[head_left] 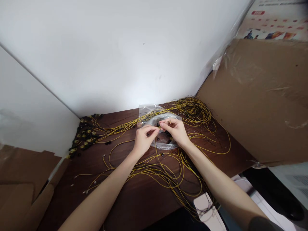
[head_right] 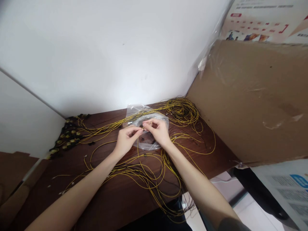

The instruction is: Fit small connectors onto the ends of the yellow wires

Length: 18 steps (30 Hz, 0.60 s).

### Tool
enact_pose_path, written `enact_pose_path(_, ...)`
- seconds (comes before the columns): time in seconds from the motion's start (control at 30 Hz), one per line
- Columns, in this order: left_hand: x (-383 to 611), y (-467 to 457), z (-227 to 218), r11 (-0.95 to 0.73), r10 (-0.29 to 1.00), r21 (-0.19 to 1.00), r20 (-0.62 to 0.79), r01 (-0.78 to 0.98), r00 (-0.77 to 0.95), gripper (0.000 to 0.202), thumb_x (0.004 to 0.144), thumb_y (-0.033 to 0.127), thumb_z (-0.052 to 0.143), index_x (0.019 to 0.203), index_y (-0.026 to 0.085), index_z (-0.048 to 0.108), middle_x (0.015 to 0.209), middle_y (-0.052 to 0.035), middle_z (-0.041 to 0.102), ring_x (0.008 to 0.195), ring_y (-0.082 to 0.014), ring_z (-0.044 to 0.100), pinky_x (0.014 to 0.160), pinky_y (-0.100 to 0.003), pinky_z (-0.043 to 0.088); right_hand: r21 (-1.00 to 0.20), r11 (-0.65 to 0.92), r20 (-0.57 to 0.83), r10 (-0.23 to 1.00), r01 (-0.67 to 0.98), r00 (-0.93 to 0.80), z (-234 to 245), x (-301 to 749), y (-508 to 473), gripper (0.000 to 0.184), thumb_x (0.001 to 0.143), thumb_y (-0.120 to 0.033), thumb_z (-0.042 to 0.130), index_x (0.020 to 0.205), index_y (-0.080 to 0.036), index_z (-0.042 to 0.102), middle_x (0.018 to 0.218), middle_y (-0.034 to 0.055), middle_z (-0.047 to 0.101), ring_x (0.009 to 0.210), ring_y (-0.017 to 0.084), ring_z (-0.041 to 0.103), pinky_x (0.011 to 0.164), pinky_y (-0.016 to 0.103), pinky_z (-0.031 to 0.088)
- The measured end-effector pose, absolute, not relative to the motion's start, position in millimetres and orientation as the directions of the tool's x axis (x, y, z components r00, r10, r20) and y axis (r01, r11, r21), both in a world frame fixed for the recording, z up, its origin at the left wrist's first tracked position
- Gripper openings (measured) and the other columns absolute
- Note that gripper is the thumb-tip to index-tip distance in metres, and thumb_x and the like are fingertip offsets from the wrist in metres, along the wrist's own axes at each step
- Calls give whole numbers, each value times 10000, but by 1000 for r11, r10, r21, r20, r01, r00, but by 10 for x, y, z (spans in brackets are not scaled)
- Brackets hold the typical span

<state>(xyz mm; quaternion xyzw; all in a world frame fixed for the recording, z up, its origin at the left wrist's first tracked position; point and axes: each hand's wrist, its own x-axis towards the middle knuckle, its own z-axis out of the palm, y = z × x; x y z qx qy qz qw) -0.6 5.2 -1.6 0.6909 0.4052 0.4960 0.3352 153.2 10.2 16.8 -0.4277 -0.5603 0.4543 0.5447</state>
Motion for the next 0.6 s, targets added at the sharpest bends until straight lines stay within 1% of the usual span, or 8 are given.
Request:
enact_pose_path(0.07,-6,60,-34,-427,902,881,400,203,161,165,778,284,591,771,147,683,724,-50,653,643,-141,573,605,-250,450,-973,229,229,973,-10,-36,170,1540,102,225,690,-365,686,799,-168,679,629,8,638,585,132,579,608,289,487)
enact_pose_path(0.13,-3,66,-49,-396,916,904,379,160,131,151,765,276,606,830,147,650,736,-43,653,648,-136,584,615,-246,464,-972,236,236,972,-14,-22,178,1542,96,219,687,-365,689,795,-176,673,636,8,639,585,134,582,611,294,489)
enact_pose_path(0.23,7,64,-44,-377,923,919,363,115,128,262,735,247,639,976,165,578,701,-10,623,630,-118,580,608,-225,471,-972,236,236,972,-14,-22,188,1519,79,201,659,-361,714,719,-180,650,652,10,639,579,131,572,608,292,483)
enact_pose_path(0.3,13,56,-25,-392,915,913,373,117,153,298,730,225,640,1012,171,559,741,-16,621,655,-116,583,615,-216,474,-970,243,243,969,-4,-50,188,1492,64,209,645,-359,725,652,-178,622,665,11,637,597,131,568,620,289,476)
enact_pose_path(0.37,15,47,-4,-411,905,903,388,127,172,249,741,204,620,984,166,578,819,-42,634,714,-125,594,632,-214,475,-965,261,259,962,16,-92,184,1468,50,216,658,-354,715,618,-176,599,683,14,634,634,136,568,646,292,469)
enact_pose_path(0.43,14,42,7,-428,896,894,402,132,188,183,755,194,600,935,157,605,857,-57,639,750,-135,601,641,-215,475,-959,279,271,953,43,-136,179,1458,40,217,688,-345,692,603,-175,586,686,14,623,657,138,563,668,296,461)
enact_pose_path(0.6,2,46,-25,-467,880,872,440,149,181,102,760,222,608,826,151,637,795,-45,609,712,-136,587,628,-226,477,-952,297,283,946,71,-156,185,1468,34,241,724,-332,662,567,-173,570,645,2,595,663,133,552,707,297,444)
